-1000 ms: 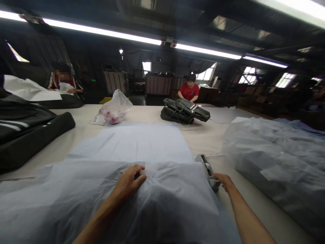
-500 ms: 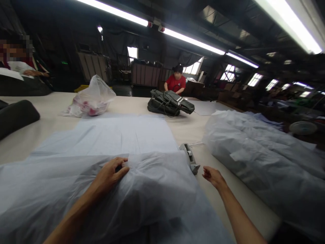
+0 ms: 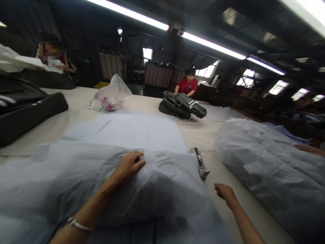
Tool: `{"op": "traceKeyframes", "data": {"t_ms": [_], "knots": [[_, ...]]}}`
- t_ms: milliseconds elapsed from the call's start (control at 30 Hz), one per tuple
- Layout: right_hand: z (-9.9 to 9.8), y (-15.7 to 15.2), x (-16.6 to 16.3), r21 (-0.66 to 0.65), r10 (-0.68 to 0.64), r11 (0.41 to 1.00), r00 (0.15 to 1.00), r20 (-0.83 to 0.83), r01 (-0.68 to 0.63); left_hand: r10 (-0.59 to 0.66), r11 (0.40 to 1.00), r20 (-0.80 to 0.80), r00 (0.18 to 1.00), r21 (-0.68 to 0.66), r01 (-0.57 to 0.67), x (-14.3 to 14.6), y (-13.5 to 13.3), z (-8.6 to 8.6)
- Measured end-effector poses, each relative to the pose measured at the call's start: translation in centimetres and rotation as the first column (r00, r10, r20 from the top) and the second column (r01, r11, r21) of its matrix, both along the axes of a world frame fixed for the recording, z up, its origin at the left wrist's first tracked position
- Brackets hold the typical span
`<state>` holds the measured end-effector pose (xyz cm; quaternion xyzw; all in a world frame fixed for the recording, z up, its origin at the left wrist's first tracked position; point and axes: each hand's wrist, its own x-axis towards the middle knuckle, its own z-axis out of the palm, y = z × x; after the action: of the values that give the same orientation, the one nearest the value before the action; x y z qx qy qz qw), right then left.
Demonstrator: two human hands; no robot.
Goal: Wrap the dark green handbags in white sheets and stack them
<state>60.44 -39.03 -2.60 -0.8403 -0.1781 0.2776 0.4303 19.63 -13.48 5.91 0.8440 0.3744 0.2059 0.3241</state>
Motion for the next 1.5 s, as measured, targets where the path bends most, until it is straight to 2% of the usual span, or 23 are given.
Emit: {"op": "traceKeyframes", "data": {"t_ms": [67, 100, 133, 200, 267, 300, 367, 400, 433, 467, 500, 567, 633, 700, 800, 867, 933, 1033, 1133, 1233, 1333, 1400, 1500], "knots": [[5.2, 1.2, -1.2, 0.017, 0.164, 0.986, 0.986, 0.034, -0.165, -0.008, 1.0, 0.001, 1.0, 0.024, 0.008, 0.1, -0.2, 0.1], [8.4, 2.2, -2.5, 0.039, 0.303, 0.952, 0.952, 0.054, -0.305, -0.012, 0.999, 0.006, 1.0, 0.031, 0.012, 0.1, -0.2, 0.1], [11.7, 3.4, -4.4, 0.028, 0.48, 0.875, 0.874, 0.077, -0.483, -0.012, 0.999, 0.013, 1.0, 0.033, 0.011, 0.2, -0.2, 0.1], [18.2, 5.9, -9.9, -0.026, 0.761, 0.649, 0.648, 0.04, -0.761, 0.0, 1.0, 0.026, 1.0, 0.026, -0.001, 0.2, -0.3, 0.2], [23.2, 8.4, -16.7, -0.074, 0.939, 0.337, 0.341, -0.049, -0.938, 0.011, 1.0, 0.038, 0.999, 0.021, -0.012, 0.2, -0.4, 0.1], [24.8, 9.6, -20.0, -0.105, 0.98, 0.161, 0.171, -0.1, -0.981, 0.01, 1.0, 0.041, 0.999, 0.023, -0.011, 0.2, -0.4, 0.1], [26.0, 12.2, -25.4, -0.137, 0.961, -0.167, -0.13, -0.245, -0.976, 0.008, 1.0, 0.046, 0.999, 0.03, -0.009, 0.2, -0.5, 0.1], [25.7, 13.6, -27.2, -0.192, 0.931, -0.28, -0.217, -0.294, -0.941, 0.01, 0.999, 0.047, 0.999, 0.034, -0.011, 0.2, -0.6, 0.2], [25.0, 15.1, -28.5, -0.267, 0.911, -0.355, -0.267, -0.315, -0.896, 0.013, 0.999, 0.048, 0.999, 0.036, -0.015, 0.2, -0.6, 0.2], [24.1, 16.7, -29.1, -0.366, 0.908, -0.39, -0.287, -0.305, -0.845, 0.018, 0.999, 0.048, 0.999, 0.037, -0.02, 0.1, -0.7, 0.3], [23.1, 18.5, -29.2, -0.473, 0.919, -0.387, -0.29, -0.267, -0.792, 0.023, 0.999, 0.047, 0.999, 0.038, -0.025, 0.1, -0.7, 0.4], [21.2, 22.0, -28.5, -0.632, 0.943, -0.327, -0.288, -0.167, -0.703, 0.029, 0.999, 0.046, 0.999, 0.037, -0.031, 0.1, -0.8, 0.5], [19.9, 25.0, -27.4, -0.685, 0.949, -0.301, -0.277, -0.149, -0.663, 0.033, 0.999, 0.045, 0.998, 0.035, -0.035, 0.1, -0.9, 0.5], [19.2, 27.0, -26.5, -0.674, 0.944, -0.327, -0.266, -0.197, -0.662, 0.038, 0.999, 0.042, 0.998, 0.029, -0.039, 0.1, -0.9, 0.5], [18.6, 28.3, -25.6, -0.632, 0.933, -0.361, -0.267, -0.242, -0.686, 0.043, 0.999, 0.036, 0.998, 0.009, -0.043, 0.1, -1.0, 0.4], [18.3, 28.7, -24.7, -0.596, 0.935, -0.353, -0.253, -0.248, -0.721, 0.046, 0.999, 0.045, 0.998, 0.0, -0.046, 0.1, -1.0, 0.4], [18.1, 29.0, -23.5, -0.529, 0.946, -0.312, -0.205, -0.251, -0.789, 0.048, 0.999, 0.062, 0.997, 0.004, -0.049, 0.1, -1.1, 0.3], [18.2, 29.6, -21.5, -0.425, 0.971, -0.189, -0.104, -0.217, -0.885, 0.049, 0.999, 0.078, 0.996, 0.007, -0.05, 0.1, -1.1, 0.1], [18.7, 29.5, -20.2, -0.357, 0.975, -0.108, -0.028, -0.221, -0.928, 0.049, 0.999, 0.088, 0.995, -0.005, -0.049, 0.1, -1.1, -0.2], [19.4, 28.1, -20.2, -0.186, 0.958, -0.008, 0.046, -0.282, -0.983, 0.055, 0.998, 0.097, 0.994, -0.006, -0.055, 0.2, -1.1, -0.1], [19.8, 25.3, -21.1, 0.102, 0.927, 0.184, 0.138, -0.349, -0.978, 0.052, 0.999, 0.095, 0.994, -0.016, -0.05, 0.1, -1.2, 0.3], [19.7, 22.7, -21.8, 0.279, 0.888, 0.336, 0.205, -0.411, -0.9, 0.047, 0.999, 0.088, 0.995, -0.026, -0.045, 0.0, -1.2, 0.5], [19.0, 18.8, -22.6, 0.414, 0.819, 0.512, 0.284, -0.498, -0.752, 0.043, 0.999, 0.085, 0.995, -0.035, -0.04, -0.1, -1.2, 0.7]]}}
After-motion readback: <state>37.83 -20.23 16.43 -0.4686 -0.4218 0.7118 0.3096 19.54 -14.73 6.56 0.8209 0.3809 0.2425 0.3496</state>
